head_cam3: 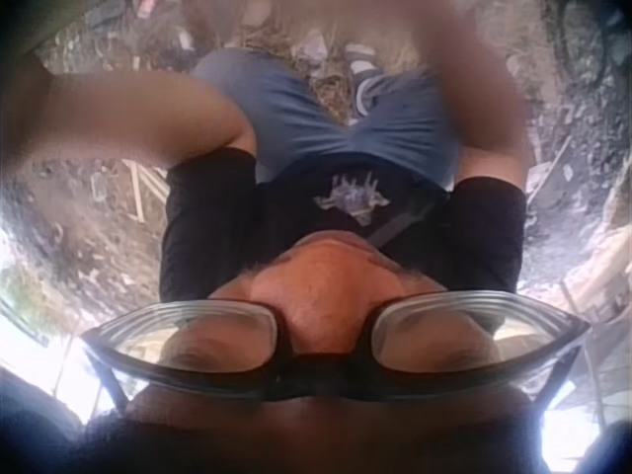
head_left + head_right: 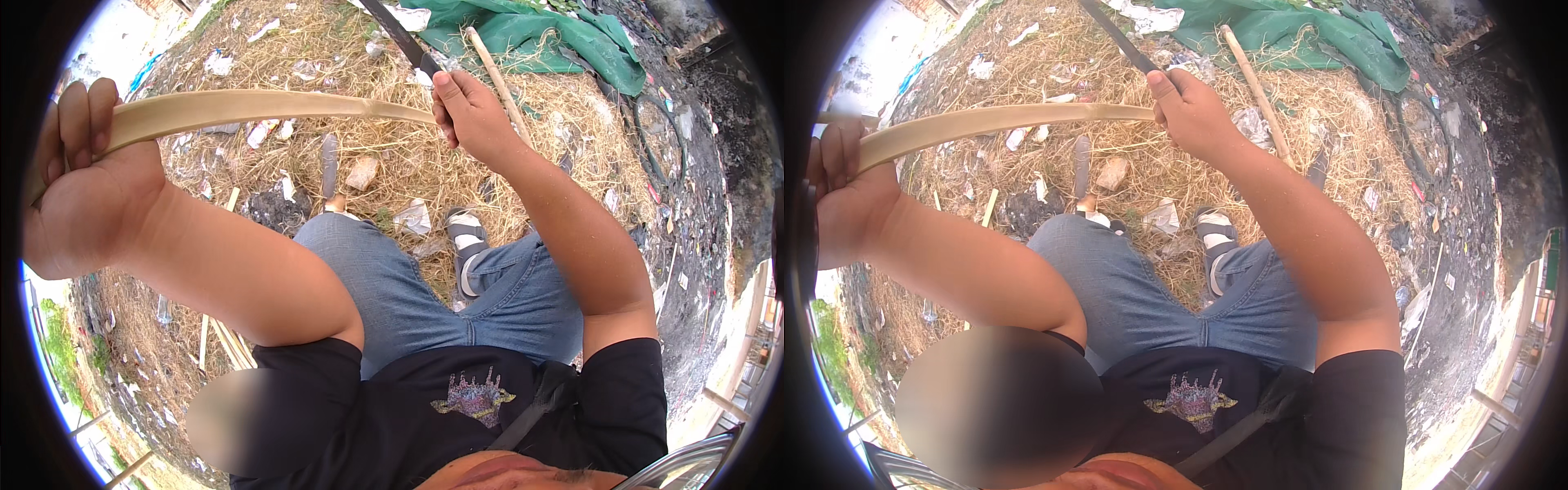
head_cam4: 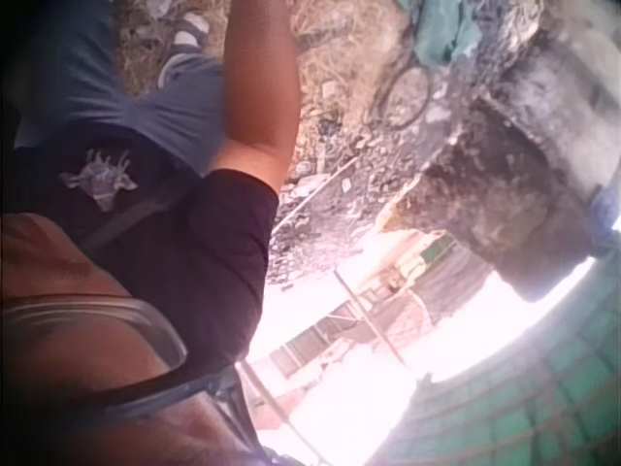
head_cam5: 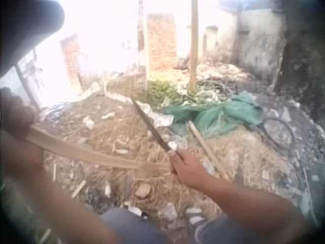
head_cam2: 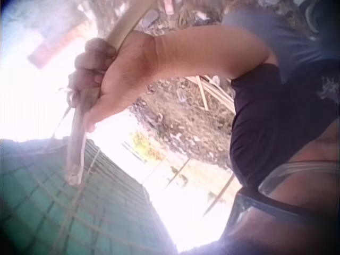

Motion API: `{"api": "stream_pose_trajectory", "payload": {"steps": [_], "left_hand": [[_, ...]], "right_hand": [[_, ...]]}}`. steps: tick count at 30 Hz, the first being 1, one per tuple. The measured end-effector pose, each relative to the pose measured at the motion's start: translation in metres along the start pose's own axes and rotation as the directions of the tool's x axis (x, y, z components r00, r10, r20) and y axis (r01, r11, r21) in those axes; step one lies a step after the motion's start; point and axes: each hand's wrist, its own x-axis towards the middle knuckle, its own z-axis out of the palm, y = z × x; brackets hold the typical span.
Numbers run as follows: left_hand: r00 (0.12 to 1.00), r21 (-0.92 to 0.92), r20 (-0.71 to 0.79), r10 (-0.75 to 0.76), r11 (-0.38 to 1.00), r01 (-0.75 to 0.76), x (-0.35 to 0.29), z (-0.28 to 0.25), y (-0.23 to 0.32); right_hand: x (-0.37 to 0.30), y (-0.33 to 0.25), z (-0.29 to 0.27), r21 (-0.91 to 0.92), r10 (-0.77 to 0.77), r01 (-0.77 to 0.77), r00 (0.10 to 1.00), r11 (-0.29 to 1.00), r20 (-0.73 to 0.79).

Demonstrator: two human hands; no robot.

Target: The person sits cross-legged on the ground and uses a knife to shave thin strips from a long piece of bamboo. They hold the bamboo with their left hand and repeatedly draw the knife along its length to remove the outer layer.

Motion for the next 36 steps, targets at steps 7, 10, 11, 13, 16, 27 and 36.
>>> {"api": "stream_pose_trajectory", "payload": {"steps": [7,10,11,13,16,27,36], "left_hand": [[1.000,0.052,-0.012,-0.020,0.998,0.021,-0.019,0.015,-0.052],[0.997,0.035,0.015,-0.072,0.997,0.071,-0.012,0.004,-0.057],[0.996,0.025,-0.006,-0.090,0.996,0.090,-0.011,0.001,-0.059],[0.991,-0.004,-0.057,-0.119,0.993,0.119,-0.008,-0.008,-0.065],[0.981,-0.057,0.006,-0.193,0.979,0.193,0.005,-0.033,-0.069],[0.988,-0.027,0.057,-0.142,0.989,0.144,-0.002,-0.012,-0.063],[0.988,0.186,-0.155,-0.015,0.982,0.044,-0.016,0.004,-0.063]], "right_hand": [[-0.021,0.033,0.062,-0.122,-0.094,0.081,0.990,0.989,-0.103],[-0.030,0.077,0.063,-0.208,-0.078,0.056,0.992,0.976,-0.099],[-0.030,0.086,0.062,-0.216,-0.057,0.035,0.994,0.976,-0.095],[-0.026,0.074,0.061,-0.287,-0.013,-0.006,0.998,0.958,-0.062],[-0.033,0.054,0.062,-0.362,-0.002,-0.011,0.999,0.932,-0.033],[-0.009,0.130,0.043,-0.119,0.207,-0.227,0.965,0.967,-0.158],[-0.016,0.132,0.058,-0.280,0.122,-0.175,0.973,0.944,-0.198]]}}
